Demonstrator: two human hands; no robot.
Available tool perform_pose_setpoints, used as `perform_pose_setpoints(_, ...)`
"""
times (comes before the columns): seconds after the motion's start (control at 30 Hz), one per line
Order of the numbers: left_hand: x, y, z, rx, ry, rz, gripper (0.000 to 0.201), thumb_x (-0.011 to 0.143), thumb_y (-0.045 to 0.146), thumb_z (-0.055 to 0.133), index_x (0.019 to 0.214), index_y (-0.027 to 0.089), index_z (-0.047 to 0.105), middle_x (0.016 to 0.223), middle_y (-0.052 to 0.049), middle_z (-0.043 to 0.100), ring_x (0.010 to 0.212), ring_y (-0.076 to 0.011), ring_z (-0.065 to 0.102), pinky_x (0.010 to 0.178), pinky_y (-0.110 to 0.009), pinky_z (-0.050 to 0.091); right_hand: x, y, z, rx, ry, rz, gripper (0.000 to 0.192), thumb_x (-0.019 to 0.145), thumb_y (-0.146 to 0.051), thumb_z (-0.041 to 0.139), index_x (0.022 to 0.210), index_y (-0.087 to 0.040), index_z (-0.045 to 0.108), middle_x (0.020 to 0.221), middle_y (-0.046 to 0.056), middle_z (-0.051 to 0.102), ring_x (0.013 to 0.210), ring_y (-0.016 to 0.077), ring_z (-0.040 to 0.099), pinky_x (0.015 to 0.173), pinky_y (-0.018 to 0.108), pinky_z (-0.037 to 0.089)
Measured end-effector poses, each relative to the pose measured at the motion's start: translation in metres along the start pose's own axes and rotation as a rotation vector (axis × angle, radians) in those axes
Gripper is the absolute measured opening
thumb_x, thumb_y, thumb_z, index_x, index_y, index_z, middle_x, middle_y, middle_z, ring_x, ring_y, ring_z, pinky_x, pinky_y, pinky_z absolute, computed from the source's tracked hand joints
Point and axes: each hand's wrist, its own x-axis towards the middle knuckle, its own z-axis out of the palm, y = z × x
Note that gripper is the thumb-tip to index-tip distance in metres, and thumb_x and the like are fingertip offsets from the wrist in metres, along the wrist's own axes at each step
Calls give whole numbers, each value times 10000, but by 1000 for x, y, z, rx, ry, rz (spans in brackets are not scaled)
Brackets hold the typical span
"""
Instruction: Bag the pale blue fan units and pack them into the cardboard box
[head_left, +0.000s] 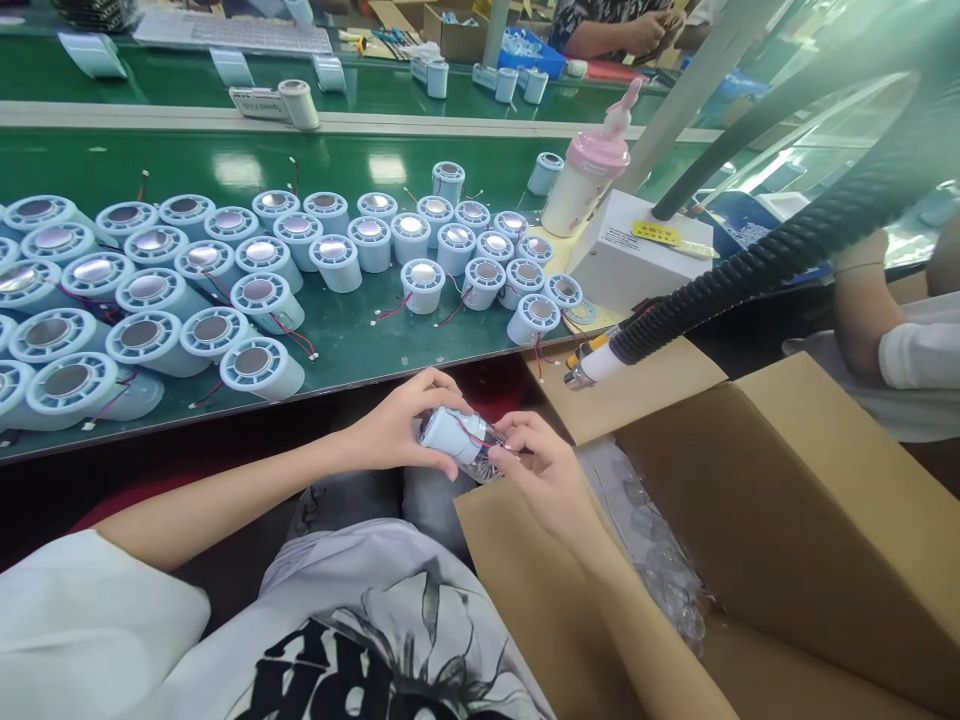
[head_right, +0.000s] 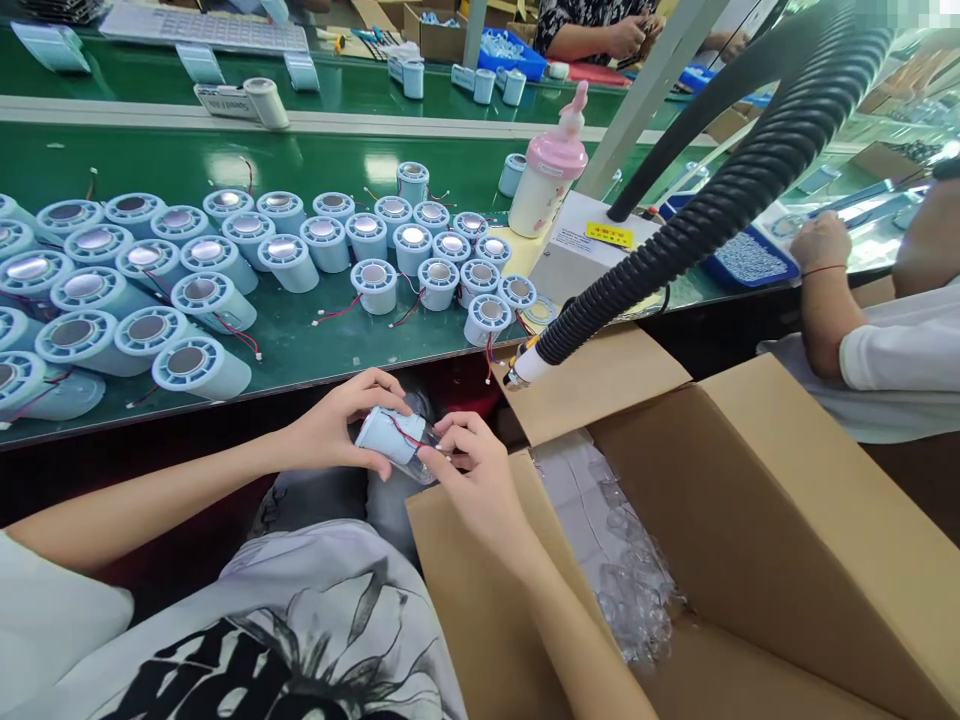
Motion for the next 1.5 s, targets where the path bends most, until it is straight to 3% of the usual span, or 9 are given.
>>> perform_pose_setpoints(0.13, -6, -13, 7, -43, -88, 50, 709, 570, 418, 830, 1207, 209, 600, 1391, -187, 444, 1272, -332, 447, 1039, -483, 382, 0, 1, -4, 150, 12, 46, 327, 811, -376, 623, 562, -175, 550, 933, 70, 568, 945, 230, 599, 734, 335, 537)
perform_pose_setpoints(0.27, -7, -10, 11, -256, -174, -57, 723, 638, 342, 803, 1296, 217, 530, 1290, -147, 571, 1169, -273, 559, 943, -397, 489, 2, 7, -9, 368, 45, 134, 285, 777, -366, 678, 588, -179, 573, 906, 55, 627, 979, 244, 626, 712, 361, 578)
perform_pose_setpoints(0.33, -7, -5, 14, -379, -168, -137, 700, 661, 311, 789, 1301, 216, 520, 1290, -135, 571, 1140, -253, 578, 886, -353, 523, 3, 8, -12, 380, 18, 86, 238, 780, -363, 678, 636, -189, 605, 962, 61, 668, 988, 243, 639, 746, 389, 584)
perform_pose_setpoints(0.4, -7, 0, 16, -506, -109, -227, 673, 675, 289, 780, 1290, 214, 518, 1298, -126, 563, 1122, -237, 587, 895, -350, 521, 3, 7, -15, 209, -60, -51, 137, 745, -331, 719, 782, -210, 670, 1132, 82, 661, 1082, 263, 615, 852, 426, 556)
perform_pose_setpoints(0.5, -9, 6, 18, -663, -53, -346, 633, 701, 285, 763, 1279, 225, 512, 1289, -113, 563, 1058, -211, 612, 867, -342, 533, -1, 6, -18, -174, -131, -296, 295, 755, -229, 712, 1045, -245, 663, 1333, 90, 558, 1206, 261, 546, 982, 434, 484)
perform_pose_setpoints(0.63, -12, 11, 13, -642, -144, -330, 655, 715, 303, 753, 1314, 254, 493, 1272, -114, 570, 971, -206, 638, 770, -319, 554, -7, 7, -22, -290, -129, -425, 315, 792, -212, 688, 1097, -247, 615, 1292, 92, 590, 1180, 238, 568, 971, 402, 495)
perform_pose_setpoints(0.77, -12, 14, 6, -495, -166, -172, 740, 672, 262, 789, 1346, 255, 482, 1354, -122, 528, 1138, -252, 580, 929, -361, 502, -11, 7, -25, -181, -159, -306, 385, 763, -258, 725, 1124, -241, 593, 1275, 98, 597, 1183, 263, 563, 949, 409, 511)
perform_pose_setpoints(0.97, -12, 17, 3, -391, -176, -29, 773, 670, 210, 788, 1367, 275, 461, 1391, -116, 501, 1248, -263, 506, 991, -368, 466, -14, 0, -27, -6, -185, -158, 415, 747, -277, 744, 1129, -237, 586, 1221, 86, 620, 1137, 256, 587, 924, 391, 534)
perform_pose_setpoints(1.5, -9, 18, -1, -265, -195, 76, 773, 677, 235, 786, 1374, 268, 454, 1398, -123, 495, 1278, -278, 473, 1073, -424, 375, -11, -4, -22, 280, -199, 196, 343, 768, -423, 642, 1027, -219, 547, 941, 47, 663, 836, 178, 632, 672, 280, 542)
